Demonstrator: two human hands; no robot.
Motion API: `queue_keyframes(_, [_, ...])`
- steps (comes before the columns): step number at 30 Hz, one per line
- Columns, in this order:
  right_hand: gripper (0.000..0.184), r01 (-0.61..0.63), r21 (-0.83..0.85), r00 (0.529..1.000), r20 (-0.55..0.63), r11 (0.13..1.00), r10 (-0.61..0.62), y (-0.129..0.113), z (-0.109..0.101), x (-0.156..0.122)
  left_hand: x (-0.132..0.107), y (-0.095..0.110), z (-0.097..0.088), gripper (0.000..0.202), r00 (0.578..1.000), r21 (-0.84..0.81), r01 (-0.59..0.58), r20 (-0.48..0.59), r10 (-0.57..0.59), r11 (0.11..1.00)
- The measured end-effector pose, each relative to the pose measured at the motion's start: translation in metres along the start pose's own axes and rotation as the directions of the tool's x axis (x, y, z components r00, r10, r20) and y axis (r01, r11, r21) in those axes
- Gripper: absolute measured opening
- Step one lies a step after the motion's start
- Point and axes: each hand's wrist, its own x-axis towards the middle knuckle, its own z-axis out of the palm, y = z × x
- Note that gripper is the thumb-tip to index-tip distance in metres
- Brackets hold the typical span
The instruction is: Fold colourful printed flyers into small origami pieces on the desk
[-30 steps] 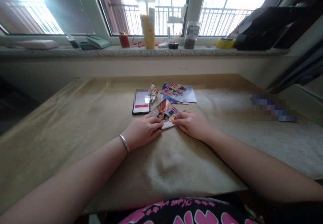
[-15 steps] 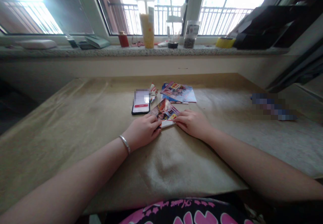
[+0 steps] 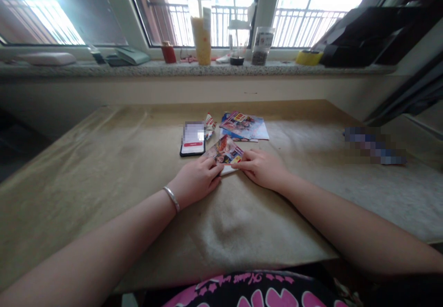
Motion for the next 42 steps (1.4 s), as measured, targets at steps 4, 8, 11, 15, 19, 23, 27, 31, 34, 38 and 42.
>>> queue_keyframes(4, [0.030,0.009,0.024,1.000,-0.013,1.000,-0.008,0.0006,0.0024,0.0001,0.0001,0.0008,0.0023,0.031,1.000,0.004,-0.003,-0.006,0.003,1.000])
queue_keyframes(8, [0.030,0.011,0.055,0.999,-0.031,0.998,-0.009,0.0019,0.0048,-0.0004,0.0004,0.0011,0.0024,0.031,1.000,-0.006,-0.004,-0.002,0.004,1.000])
queue_keyframes(11, [0.030,0.000,0.064,1.000,-0.024,0.998,0.001,0.0011,0.0038,0.0000,0.0008,0.0013,0.0017,0.032,1.000,-0.002,0.001,0.004,-0.001,1.000])
queue_keyframes(15, [0.030,-0.004,0.015,1.000,-0.001,1.000,0.004,-0.0011,0.0000,0.0005,0.0008,0.0011,0.0016,0.033,1.000,-0.004,-0.005,0.008,0.005,1.000])
queue_keyframes(19, [0.027,-0.019,-0.001,1.000,-0.005,1.000,0.019,-0.0015,-0.0025,0.0004,0.0007,0.0012,0.0018,0.032,1.000,-0.015,-0.001,-0.004,0.001,1.000])
queue_keyframes(23, [0.022,-0.045,0.018,0.999,-0.006,0.999,0.045,0.0001,-0.0024,-0.0004,0.0010,0.0019,0.0007,0.031,1.000,-0.009,-0.004,-0.024,0.004,1.000])
queue_keyframes(27, [0.023,-0.038,0.045,0.999,-0.015,0.998,0.039,0.0013,-0.0005,-0.0012,0.0016,0.0011,0.0003,0.029,0.999,0.004,-0.027,-0.039,0.027,1.000])
queue_keyframes(31, [0.022,-0.045,0.074,0.998,-0.028,0.996,0.048,0.0020,0.0012,-0.0010,0.0021,-0.0005,0.0014,0.028,0.998,0.002,-0.037,-0.059,0.037,0.999])
queue_keyframes(34, [0.021,-0.042,0.098,0.999,-0.030,0.994,0.045,0.0027,0.0013,-0.0002,0.0023,-0.0006,0.0023,0.028,0.997,-0.002,-0.035,-0.066,0.035,0.999])
queue_keyframes(38, [0.022,-0.034,0.086,0.999,-0.026,0.996,0.036,0.0029,0.0001,0.0004,0.0027,0.0021,0.0027,0.028,0.998,-0.009,-0.030,-0.055,0.030,0.999])
queue_keyframes(42, [0.022,-0.058,0.063,0.998,-0.001,0.996,0.058,0.0033,-0.0020,-0.0003,0.0034,0.0066,0.0018,0.031,0.998,-0.001,-0.049,-0.032,0.049,0.999])
